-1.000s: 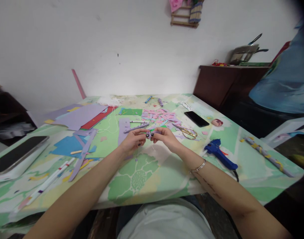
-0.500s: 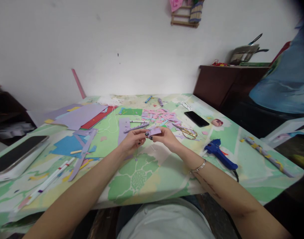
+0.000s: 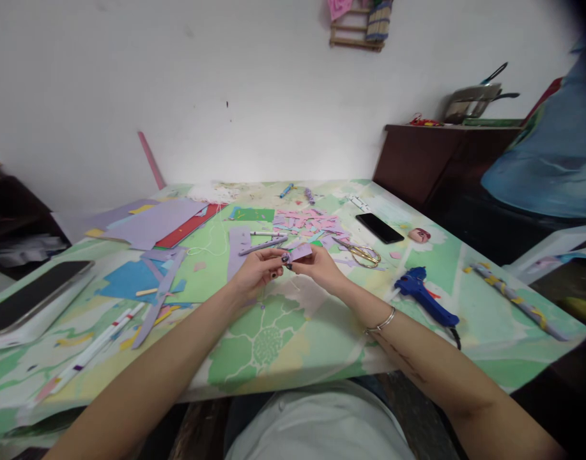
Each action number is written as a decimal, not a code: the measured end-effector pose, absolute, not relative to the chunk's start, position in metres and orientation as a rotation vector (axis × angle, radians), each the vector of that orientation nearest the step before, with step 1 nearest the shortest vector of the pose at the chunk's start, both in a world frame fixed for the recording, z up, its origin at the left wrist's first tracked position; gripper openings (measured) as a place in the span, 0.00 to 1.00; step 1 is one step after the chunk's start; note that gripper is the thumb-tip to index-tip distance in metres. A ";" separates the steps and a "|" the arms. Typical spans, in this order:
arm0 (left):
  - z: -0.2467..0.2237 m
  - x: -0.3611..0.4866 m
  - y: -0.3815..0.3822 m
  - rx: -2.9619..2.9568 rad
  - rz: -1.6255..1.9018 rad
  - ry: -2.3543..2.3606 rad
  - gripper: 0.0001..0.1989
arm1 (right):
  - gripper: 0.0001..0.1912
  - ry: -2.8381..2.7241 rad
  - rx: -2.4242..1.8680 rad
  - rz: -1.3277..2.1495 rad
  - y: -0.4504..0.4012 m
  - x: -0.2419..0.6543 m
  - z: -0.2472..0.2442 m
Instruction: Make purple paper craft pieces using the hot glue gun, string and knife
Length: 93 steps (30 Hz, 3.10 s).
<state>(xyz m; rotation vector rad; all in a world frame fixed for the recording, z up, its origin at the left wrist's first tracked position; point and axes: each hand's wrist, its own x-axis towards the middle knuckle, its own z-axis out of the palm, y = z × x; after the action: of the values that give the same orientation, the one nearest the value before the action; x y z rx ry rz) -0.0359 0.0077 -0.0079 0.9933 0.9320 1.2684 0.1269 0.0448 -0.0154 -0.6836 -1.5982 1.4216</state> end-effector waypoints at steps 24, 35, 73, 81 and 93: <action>-0.005 -0.034 0.005 1.045 1.336 0.941 0.11 | 0.11 -1.643 -0.639 1.440 0.044 0.129 -0.012; -0.009 -0.035 0.008 1.065 1.331 0.953 0.10 | 0.12 -1.655 -0.602 1.477 0.045 0.129 -0.013; -0.008 -0.029 0.005 0.998 1.404 0.911 0.12 | 0.09 -1.680 -0.686 1.392 0.047 0.127 -0.017; -0.011 -0.031 0.008 1.004 1.398 0.901 0.13 | 0.07 -1.707 -0.703 1.305 0.049 0.126 -0.023; -0.016 -0.031 0.007 1.187 1.464 1.096 0.11 | 0.08 -1.909 -0.887 0.875 0.042 0.129 -0.018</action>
<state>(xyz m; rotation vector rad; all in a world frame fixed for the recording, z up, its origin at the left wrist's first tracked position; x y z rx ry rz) -0.0306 0.0071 -0.0155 1.1873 1.0955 1.4641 0.1288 0.0421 -0.0182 -0.8871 -1.9088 0.8752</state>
